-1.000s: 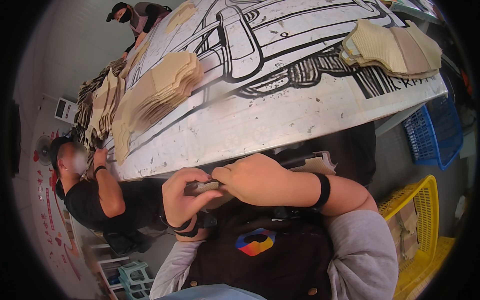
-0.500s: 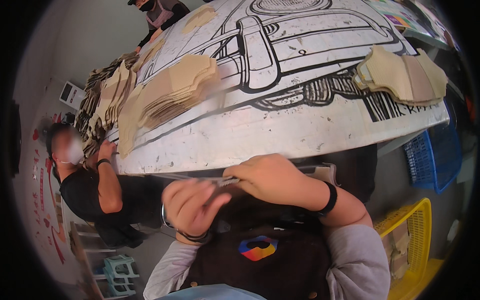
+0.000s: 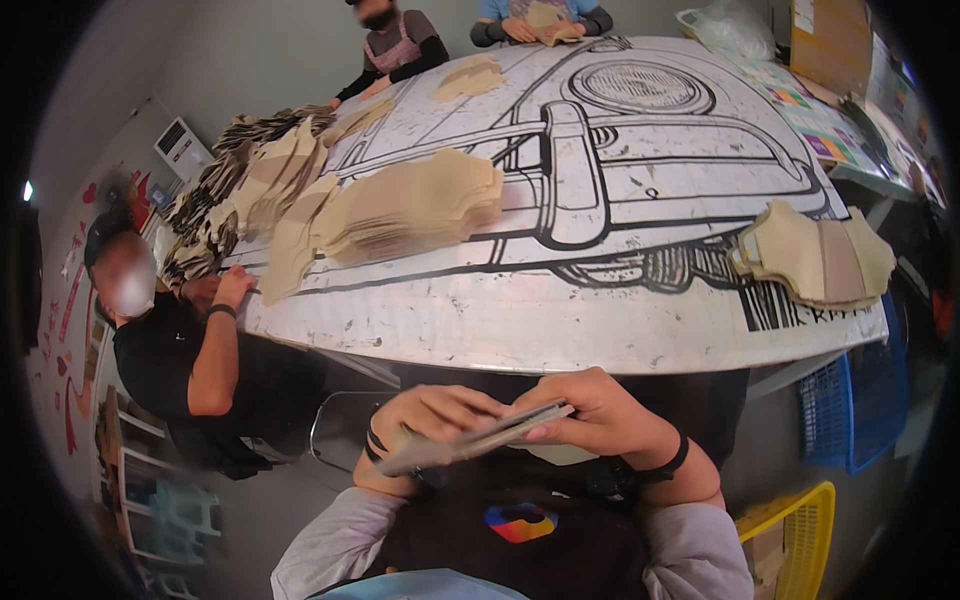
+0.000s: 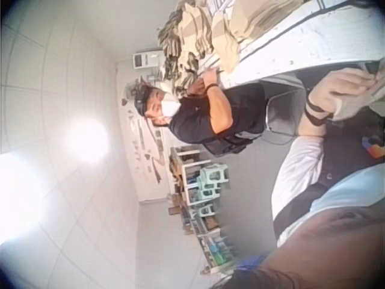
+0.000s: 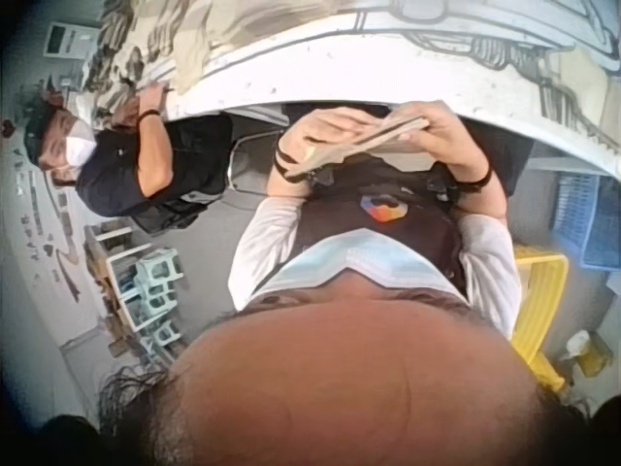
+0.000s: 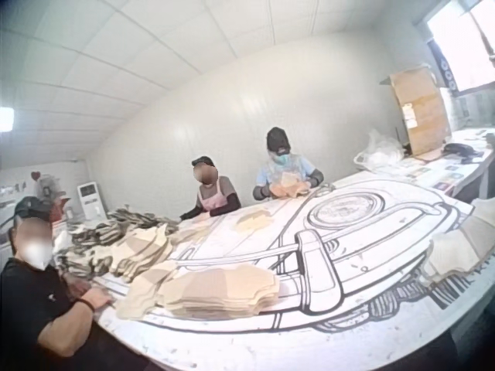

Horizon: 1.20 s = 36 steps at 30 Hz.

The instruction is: Manually aligning and stacking fabric shoe upper components at a manufacturing table.

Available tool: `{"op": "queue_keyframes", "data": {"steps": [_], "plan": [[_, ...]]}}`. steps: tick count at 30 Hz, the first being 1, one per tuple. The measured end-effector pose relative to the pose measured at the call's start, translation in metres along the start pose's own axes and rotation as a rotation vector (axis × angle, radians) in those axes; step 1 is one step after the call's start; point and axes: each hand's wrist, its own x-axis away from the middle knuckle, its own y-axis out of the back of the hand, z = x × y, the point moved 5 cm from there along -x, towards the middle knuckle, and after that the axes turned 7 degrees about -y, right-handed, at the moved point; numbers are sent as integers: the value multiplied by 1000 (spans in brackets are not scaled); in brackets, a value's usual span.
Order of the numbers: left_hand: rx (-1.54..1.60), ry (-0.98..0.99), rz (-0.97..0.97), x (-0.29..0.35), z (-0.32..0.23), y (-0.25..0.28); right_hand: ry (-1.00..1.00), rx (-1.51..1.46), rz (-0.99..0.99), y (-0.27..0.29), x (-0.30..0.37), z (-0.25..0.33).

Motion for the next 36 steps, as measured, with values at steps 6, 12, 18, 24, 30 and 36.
{"op": "queue_keyframes", "data": {"steps": [6,12,18,24,30,36], "plan": [[57,56,-270,10,-1,6,-93,-56,-55,-4,1,-15],[-63,125,-311,20,-13,21,256,392,-115,-16,-4,12],[-353,8,-276,14,-33,14,182,363,53,-23,-8,14],[-623,135,-368,19,-37,20,49,420,-65,-22,-7,11],[-873,350,-69,14,-30,10,10,372,-331,5,10,2],[-858,288,-197,10,-45,9,29,303,-293,-6,11,10]]}}
